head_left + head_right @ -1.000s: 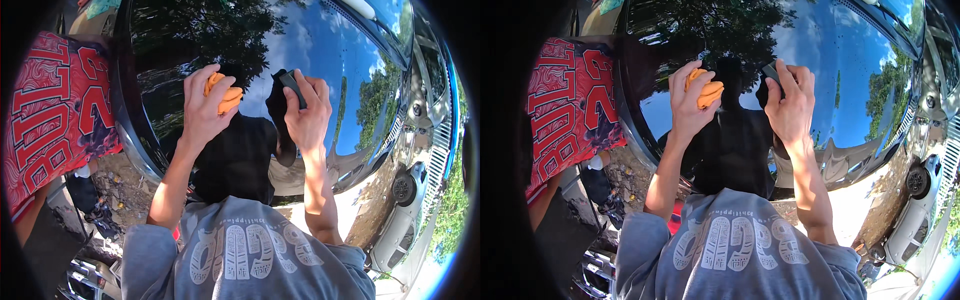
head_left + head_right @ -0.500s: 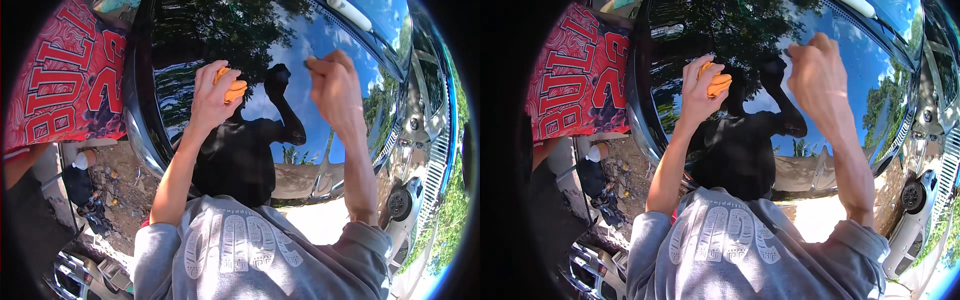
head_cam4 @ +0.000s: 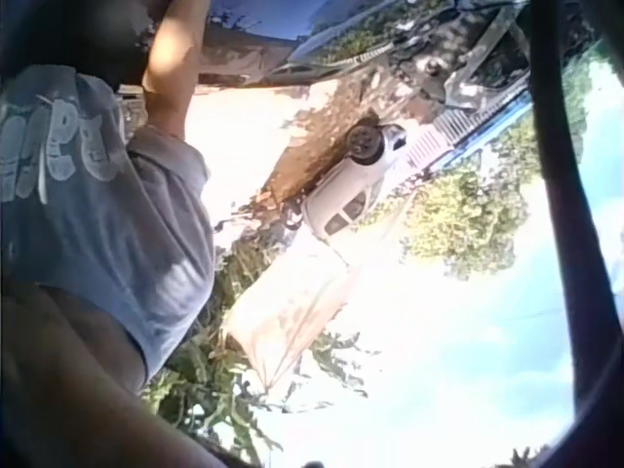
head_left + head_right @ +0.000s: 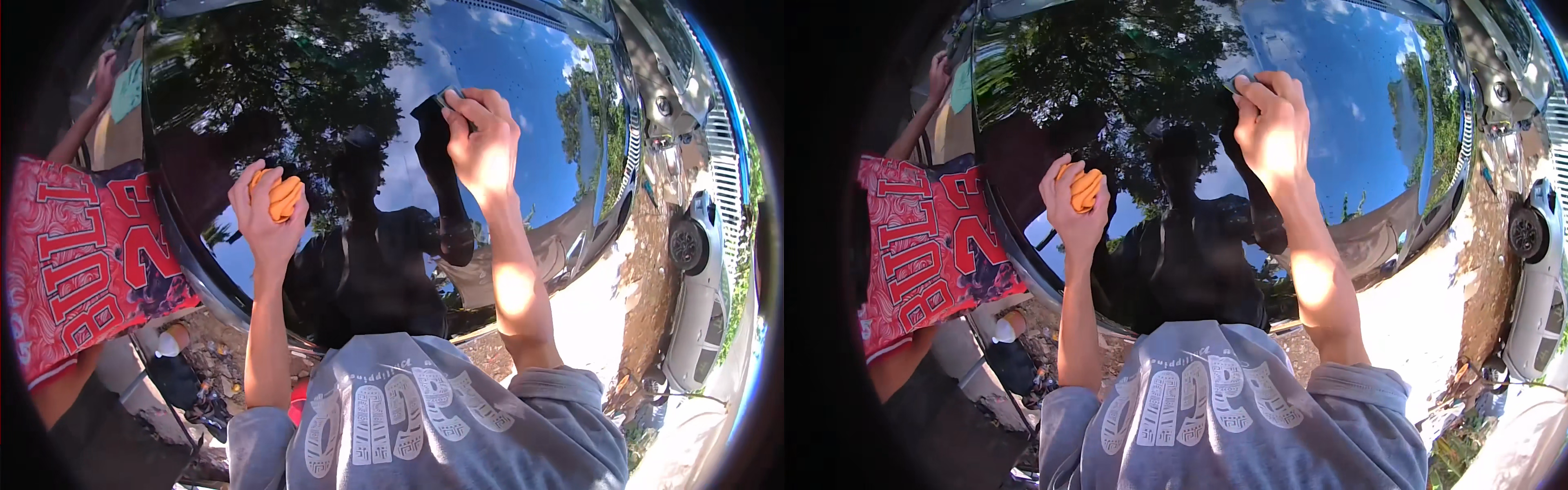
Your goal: Sanding and cleaning the surface of a car hood using sandpaper and water.
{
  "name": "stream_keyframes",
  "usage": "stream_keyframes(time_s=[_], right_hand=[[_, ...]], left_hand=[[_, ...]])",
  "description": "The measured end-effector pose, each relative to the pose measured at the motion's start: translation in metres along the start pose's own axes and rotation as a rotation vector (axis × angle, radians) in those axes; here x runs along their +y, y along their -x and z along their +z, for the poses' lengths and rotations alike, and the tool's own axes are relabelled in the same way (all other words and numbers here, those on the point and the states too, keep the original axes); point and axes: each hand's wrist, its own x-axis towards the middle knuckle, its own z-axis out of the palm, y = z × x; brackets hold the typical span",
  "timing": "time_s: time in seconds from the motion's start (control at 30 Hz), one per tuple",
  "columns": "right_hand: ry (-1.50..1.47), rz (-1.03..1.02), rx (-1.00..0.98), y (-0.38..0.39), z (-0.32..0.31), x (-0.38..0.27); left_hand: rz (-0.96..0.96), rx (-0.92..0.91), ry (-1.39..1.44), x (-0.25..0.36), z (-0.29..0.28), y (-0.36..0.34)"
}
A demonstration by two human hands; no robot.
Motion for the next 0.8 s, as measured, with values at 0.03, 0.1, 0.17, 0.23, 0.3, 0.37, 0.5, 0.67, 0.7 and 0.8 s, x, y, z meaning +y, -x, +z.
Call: stream_keyframes(time_s=[0.03, 0.1, 0.17, 0.23, 0.3, 0.37, 0.5, 0.67, 0.7, 0.8], right_hand=[[-0.003, -0.060, -0.001, -0.004, 0.004, 0.002], [-0.002, -0.058, -0.028, -0.011, 0.014, 0.005], [-0.009, -0.098, -0.044, -0.019, 0.025, 0.010], [-0.051, -0.048, -0.109, -0.030, 0.036, 0.013], [-0.098, -0.041, -0.079, -0.040, 0.042, 0.014], [0.018, -0.146, -0.009, -0.045, 0.043, 0.011], [0.002, -0.059, -0.020, -0.042, 0.039, -0.003], [0.002, -0.070, -0.065, -0.044, 0.033, -0.017], [-0.031, -0.127, -0.026, -0.048, 0.031, -0.017], [-0.034, 0.008, 0.057, -0.042, 0.014, -0.013]], left_hand=[[0.004, 0.004, 0.008, 0.000, 0.000, 0.000], [-0.024, 0.005, 0.024, -0.002, 0.000, 0.001], [-0.045, 0.000, 0.008, -0.003, 0.001, 0.002], [-0.073, 0.013, 0.045, -0.002, 0.003, 0.002], [-0.081, 0.022, 0.047, -0.001, 0.004, 0.002], [-0.107, 0.003, 0.048, 0.001, 0.004, 0.001], [-0.039, 0.003, -0.009, 0.002, 0.002, -0.002], [-0.036, -0.022, 0.022, 0.005, 0.000, -0.009], [0.067, -0.007, 0.023, 0.008, 0.001, -0.016], [-0.032, -0.011, 0.202, 0.027, 0.017, -0.056]])
